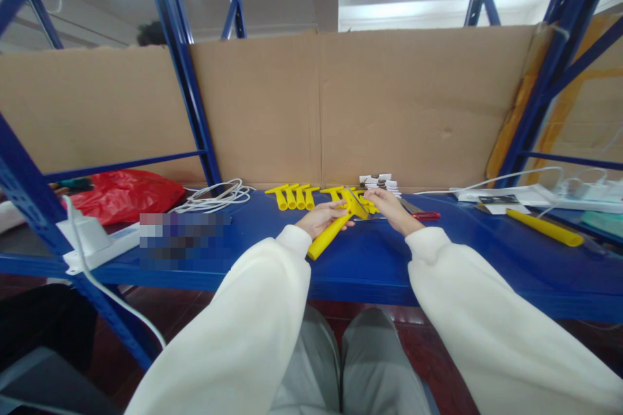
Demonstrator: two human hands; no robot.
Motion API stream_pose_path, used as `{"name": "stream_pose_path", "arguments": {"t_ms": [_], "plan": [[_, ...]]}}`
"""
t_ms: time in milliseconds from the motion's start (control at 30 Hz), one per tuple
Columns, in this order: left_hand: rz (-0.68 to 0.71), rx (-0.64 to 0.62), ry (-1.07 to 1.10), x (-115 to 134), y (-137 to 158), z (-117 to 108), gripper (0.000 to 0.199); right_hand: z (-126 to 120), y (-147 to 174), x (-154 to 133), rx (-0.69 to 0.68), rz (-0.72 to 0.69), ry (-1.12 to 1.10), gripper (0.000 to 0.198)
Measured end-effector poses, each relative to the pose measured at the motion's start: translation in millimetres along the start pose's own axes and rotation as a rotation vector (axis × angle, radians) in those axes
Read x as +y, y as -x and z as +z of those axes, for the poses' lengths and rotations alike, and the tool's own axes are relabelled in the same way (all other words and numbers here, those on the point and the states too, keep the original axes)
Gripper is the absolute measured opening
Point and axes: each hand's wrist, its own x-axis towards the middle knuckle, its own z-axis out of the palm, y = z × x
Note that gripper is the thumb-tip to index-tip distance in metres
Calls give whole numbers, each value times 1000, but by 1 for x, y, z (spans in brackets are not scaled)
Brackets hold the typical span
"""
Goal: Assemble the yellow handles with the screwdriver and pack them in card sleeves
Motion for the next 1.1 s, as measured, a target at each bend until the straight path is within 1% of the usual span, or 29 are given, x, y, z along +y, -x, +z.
{"name": "stream_pose_path", "arguments": {"t_ms": [233, 400, 533, 833, 1100], "plan": [[-40, -23, -7, -2, -2, -1, 59, 6, -1, 7, -82, -109, 5, 12], [-48, -52, 27, -4, -4, -2, 62, 11, -5, 14, -62, -235, 4, 13], [-56, -62, 47, -6, -6, -1, 58, 14, -8, 20, -42, -319, 32, 12], [-22, -60, 52, -7, -7, 1, 34, 16, -14, 33, -87, -322, 50, 13], [17, -94, 36, -11, -11, -3, 32, 16, -14, 35, -99, -359, 95, 13]]}}
